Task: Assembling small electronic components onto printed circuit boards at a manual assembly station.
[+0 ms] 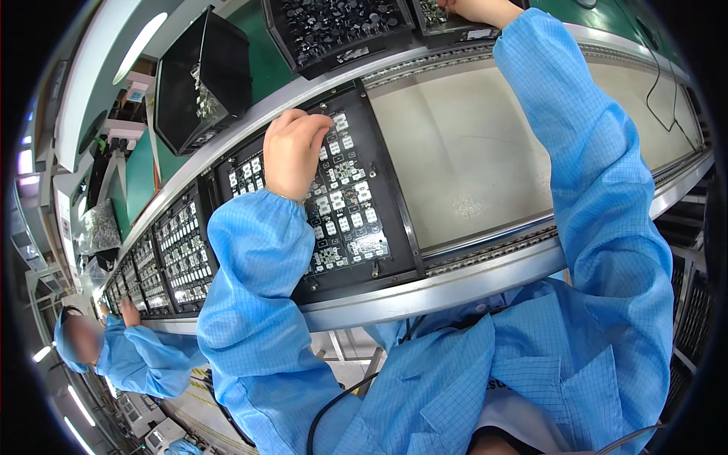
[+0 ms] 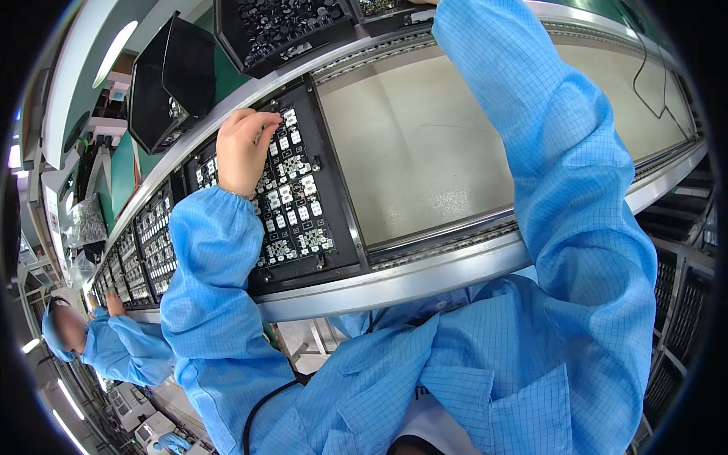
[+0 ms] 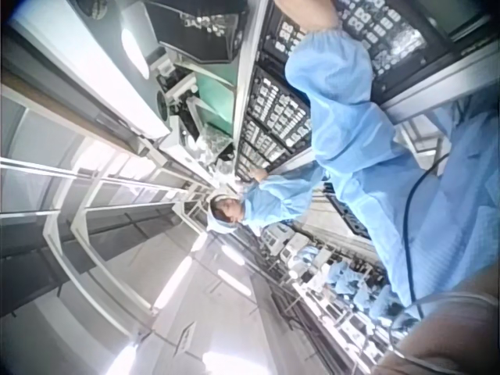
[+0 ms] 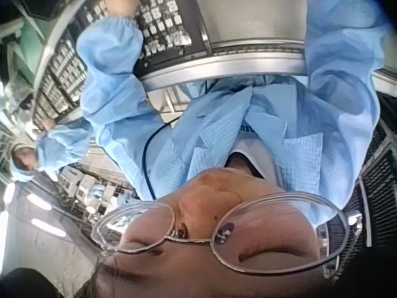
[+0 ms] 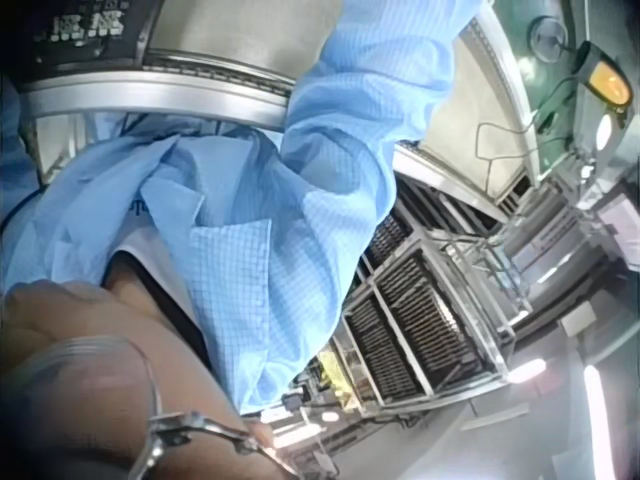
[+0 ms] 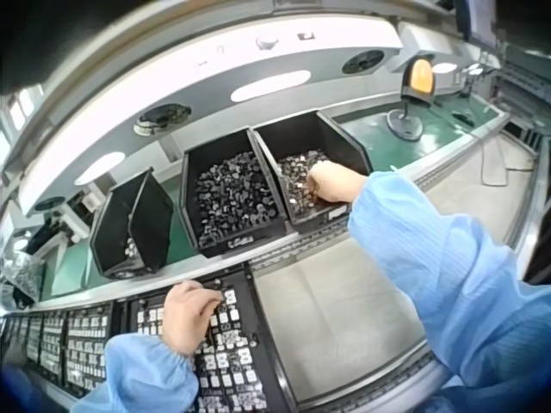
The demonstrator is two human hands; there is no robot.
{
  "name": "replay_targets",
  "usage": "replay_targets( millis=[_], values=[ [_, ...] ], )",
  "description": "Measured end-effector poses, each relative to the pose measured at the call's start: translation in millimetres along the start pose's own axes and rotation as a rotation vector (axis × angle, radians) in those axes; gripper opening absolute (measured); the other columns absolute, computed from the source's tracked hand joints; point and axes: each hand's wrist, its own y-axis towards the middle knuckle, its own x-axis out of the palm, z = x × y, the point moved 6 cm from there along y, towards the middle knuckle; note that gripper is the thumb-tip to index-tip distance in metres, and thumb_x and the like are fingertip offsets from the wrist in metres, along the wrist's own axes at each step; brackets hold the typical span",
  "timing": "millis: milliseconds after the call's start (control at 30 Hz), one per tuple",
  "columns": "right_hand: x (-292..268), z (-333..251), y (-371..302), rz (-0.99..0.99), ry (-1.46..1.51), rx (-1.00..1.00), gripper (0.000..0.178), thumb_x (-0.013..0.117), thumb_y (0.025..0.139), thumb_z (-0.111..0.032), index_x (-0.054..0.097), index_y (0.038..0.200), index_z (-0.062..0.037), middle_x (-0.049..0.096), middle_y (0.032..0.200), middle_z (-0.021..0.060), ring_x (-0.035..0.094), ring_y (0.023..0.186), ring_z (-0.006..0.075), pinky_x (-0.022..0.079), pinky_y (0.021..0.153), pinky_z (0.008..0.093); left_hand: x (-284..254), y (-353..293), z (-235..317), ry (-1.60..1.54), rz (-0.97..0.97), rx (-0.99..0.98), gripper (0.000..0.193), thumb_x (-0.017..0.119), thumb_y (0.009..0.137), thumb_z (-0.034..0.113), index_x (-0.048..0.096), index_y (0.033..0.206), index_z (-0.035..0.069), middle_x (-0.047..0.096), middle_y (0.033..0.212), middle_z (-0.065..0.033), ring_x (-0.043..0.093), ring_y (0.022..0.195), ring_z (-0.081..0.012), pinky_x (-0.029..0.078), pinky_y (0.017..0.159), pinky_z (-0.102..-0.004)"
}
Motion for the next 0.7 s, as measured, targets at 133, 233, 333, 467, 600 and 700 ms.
replay_targets(
  millis=[133,233,333,467,600,700],
  values=[
    [1,2,1,0.018,-0.03,0.0,0.009,0.061,0.066,-0.006,0.067,0.07,-0.0024,0.062,0.067,0.0199,0.062,0.065,0.0342,0.05,0.063,0.0398,3,1,2,0.002,-0.015,0.116,0.012,0.065,0.071,0.004,0.064,0.081,0.009,0.06,0.082,-0.0037,0.056,0.082,-0.0226,0.044,0.072,-0.035],
    [-25,-11,-6,0.162,-0.067,-0.029,0.008,0.061,0.066,-0.006,0.067,0.071,-0.0043,0.062,0.069,0.0187,0.063,0.067,0.0337,0.05,0.063,0.0397,-6,9,16,0.143,-0.039,0.174,0.018,0.063,0.069,0.003,0.063,0.086,0.01,0.058,0.089,-0.0027,0.055,0.087,-0.0226,0.044,0.073,-0.0357],
    [-45,-19,-8,0.307,0.015,-0.017,0.007,0.061,0.068,-0.007,0.066,0.071,-0.0054,0.063,0.071,0.0177,0.063,0.07,0.0334,0.05,0.064,0.0398,-26,38,26,0.196,0.067,0.274,0.023,0.061,0.068,0.001,0.062,0.089,0.011,0.056,0.095,-0.0021,0.054,0.091,-0.0231,0.043,0.074,-0.0364],
    [-52,-32,-8,0.285,0.003,0.043,0.005,0.056,0.074,-0.005,0.06,0.078,-0.0049,0.062,0.071,0.0162,0.062,0.07,0.0339,0.049,0.063,0.0404,-31,87,21,0.314,0.165,0.415,0.015,0.059,0.072,0.002,0.062,0.084,0.011,0.058,0.085,-0.0014,0.055,0.09,-0.021,0.043,0.073,-0.035],
    [-47,-18,-7,0.319,0.159,0.02,0.008,0.053,0.078,-0.002,0.056,0.085,-0.0028,0.06,0.069,0.0165,0.061,0.066,0.0327,0.048,0.06,0.039,-21,115,52,0.622,-0.051,0.619,0.006,0.06,0.071,0.012,0.064,0.074,0.008,0.061,0.07,-0.0066,0.061,0.071,-0.0238,0.048,0.069,-0.0354],
    [-44,-16,-11,0.357,0.185,-0.028,0.009,0.052,0.079,0.001,0.055,0.087,-0.0013,0.058,0.064,0.0145,0.059,0.059,0.0265,0.047,0.056,0.0343,9,120,20,0.661,-0.3,0.452,0.011,0.056,0.074,0.014,0.066,0.075,0.011,0.062,0.072,-0.0081,0.063,0.077,-0.0234,0.048,0.07,-0.0342]
  ],
)
